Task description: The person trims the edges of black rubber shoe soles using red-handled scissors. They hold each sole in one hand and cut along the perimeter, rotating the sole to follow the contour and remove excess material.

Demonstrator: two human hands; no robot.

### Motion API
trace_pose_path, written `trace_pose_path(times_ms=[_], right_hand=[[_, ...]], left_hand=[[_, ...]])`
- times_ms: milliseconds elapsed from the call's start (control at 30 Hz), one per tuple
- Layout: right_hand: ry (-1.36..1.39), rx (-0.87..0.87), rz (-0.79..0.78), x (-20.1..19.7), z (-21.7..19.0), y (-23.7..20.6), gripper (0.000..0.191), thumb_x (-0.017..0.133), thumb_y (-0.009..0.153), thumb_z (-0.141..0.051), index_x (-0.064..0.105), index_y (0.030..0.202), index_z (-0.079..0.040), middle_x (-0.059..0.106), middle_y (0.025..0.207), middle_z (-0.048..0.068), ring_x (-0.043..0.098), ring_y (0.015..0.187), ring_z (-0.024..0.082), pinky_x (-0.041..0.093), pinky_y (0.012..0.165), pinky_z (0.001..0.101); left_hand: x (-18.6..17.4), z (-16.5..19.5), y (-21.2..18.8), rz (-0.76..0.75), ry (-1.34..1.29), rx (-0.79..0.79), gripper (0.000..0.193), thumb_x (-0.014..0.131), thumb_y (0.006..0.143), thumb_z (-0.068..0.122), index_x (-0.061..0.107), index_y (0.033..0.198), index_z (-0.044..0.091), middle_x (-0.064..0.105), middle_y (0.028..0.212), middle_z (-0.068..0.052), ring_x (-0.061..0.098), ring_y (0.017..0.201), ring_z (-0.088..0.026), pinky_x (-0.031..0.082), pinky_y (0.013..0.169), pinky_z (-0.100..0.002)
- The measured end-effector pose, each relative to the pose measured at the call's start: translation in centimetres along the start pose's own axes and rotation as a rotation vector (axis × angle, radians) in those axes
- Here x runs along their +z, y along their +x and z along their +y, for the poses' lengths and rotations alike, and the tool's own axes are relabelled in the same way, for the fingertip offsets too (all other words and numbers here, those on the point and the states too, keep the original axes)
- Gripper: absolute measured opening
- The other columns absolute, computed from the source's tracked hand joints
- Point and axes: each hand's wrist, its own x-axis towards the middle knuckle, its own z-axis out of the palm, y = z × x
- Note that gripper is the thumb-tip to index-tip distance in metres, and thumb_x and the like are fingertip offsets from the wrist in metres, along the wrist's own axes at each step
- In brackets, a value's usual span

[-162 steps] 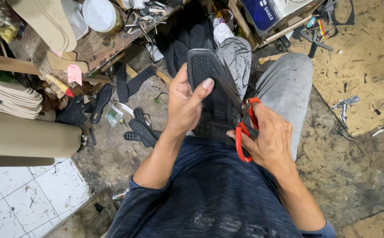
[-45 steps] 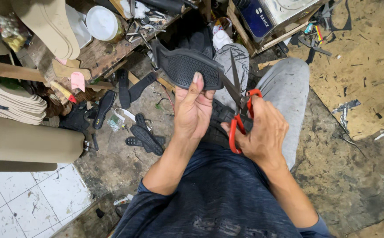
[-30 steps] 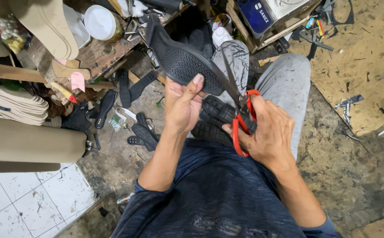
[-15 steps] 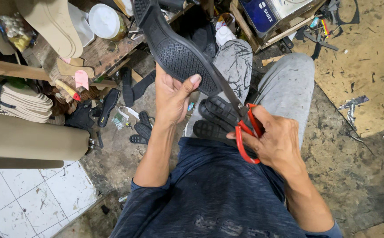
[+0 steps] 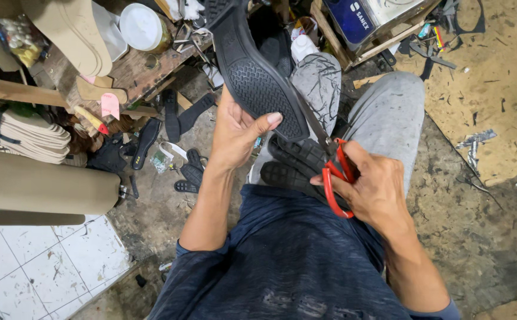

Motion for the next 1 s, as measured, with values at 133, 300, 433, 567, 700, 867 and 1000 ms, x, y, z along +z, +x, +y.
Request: trace_pose_path(times_ms=[133, 300, 433, 567, 700, 867, 1000], right_hand=[[0.091, 0.036, -0.066, -0.3, 0.3, 0.0, 0.046, 0.088, 0.071, -0.038, 0.061, 0.089, -0.006, 0.055, 0.054, 0.01, 0.055, 0.046, 0.034, 0.045, 0.05, 0.0421], [0.07, -0.03, -0.032, 0.2, 0.3, 0.1, 0.05, 0.089, 0.07, -0.038, 0.057, 0.085, -0.003, 0.054, 0.052, 0.011, 0.054, 0.046, 0.034, 0.043, 0.049, 0.0432], [0.178, 0.026, -0.078, 0.3, 0.5, -0.1, 0.046, 0.091, 0.071, -0.031, 0.056, 0.081, -0.002, 0.051, 0.053, 0.011, 0.05, 0.044, 0.029, 0.042, 0.048, 0.0385], [0.373, -0.085, -0.098, 0.8, 0.8, -0.2, 0.042, 0.089, 0.074, -0.02, 0.054, 0.082, 0.001, 0.046, 0.06, 0.011, 0.041, 0.045, 0.025, 0.036, 0.045, 0.0366], [0.456, -0.241, -0.006, 1.5, 1.0, -0.3, 0.04, 0.084, 0.08, -0.019, 0.055, 0.094, 0.004, 0.047, 0.064, 0.012, 0.043, 0.046, 0.022, 0.035, 0.045, 0.0356], [0.21, 0.008, -0.101, 1.6, 1.4, -0.5, 0.043, 0.09, 0.078, -0.021, 0.053, 0.08, 0.001, 0.048, 0.054, 0.01, 0.042, 0.043, 0.024, 0.037, 0.045, 0.0358], [0.487, 0.045, -0.036, 1.7, 1.4, -0.4, 0.023, 0.077, 0.088, -0.012, 0.056, 0.09, -0.002, 0.057, 0.062, 0.003, 0.057, 0.06, 0.007, 0.042, 0.049, 0.0299]], left_hand=[[-0.3, 0.3, -0.1, 0.006, -0.039, -0.046, 0.084, 0.074, 0.088, -0.017, 0.033, 0.158, 0.005, 0.053, 0.148, -0.01, 0.059, 0.132, -0.021, 0.061, 0.097, -0.032], [0.0, 0.1, -0.3, -0.055, -0.055, -0.003, 0.083, 0.075, 0.091, -0.017, 0.034, 0.161, 0.005, 0.053, 0.144, -0.008, 0.057, 0.132, -0.018, 0.054, 0.115, -0.031], [-0.2, 0.0, -0.2, -0.029, -0.126, -0.034, 0.078, 0.075, 0.09, -0.01, 0.037, 0.156, 0.005, 0.057, 0.142, -0.007, 0.06, 0.129, -0.018, 0.053, 0.108, -0.031], [-0.2, -0.4, 0.3, 0.035, -0.259, -0.053, 0.057, 0.071, 0.1, -0.004, 0.048, 0.152, 0.0, 0.064, 0.134, -0.009, 0.062, 0.121, -0.016, 0.051, 0.108, -0.031], [0.2, -0.7, 0.5, 0.035, -0.338, -0.061, 0.047, 0.069, 0.101, -0.003, 0.052, 0.145, 0.0, 0.066, 0.13, -0.008, 0.064, 0.116, -0.015, 0.053, 0.105, -0.03], [0.2, 0.4, 0.7, 0.005, -0.241, -0.013, 0.058, 0.066, 0.101, -0.007, 0.044, 0.153, 0.003, 0.065, 0.134, -0.009, 0.064, 0.121, -0.017, 0.052, 0.109, -0.032], [0.4, 0.4, 0.9, 0.014, -0.342, -0.029, 0.068, 0.064, 0.1, -0.008, 0.034, 0.159, 0.007, 0.062, 0.139, -0.008, 0.062, 0.125, -0.015, 0.05, 0.111, -0.03]])
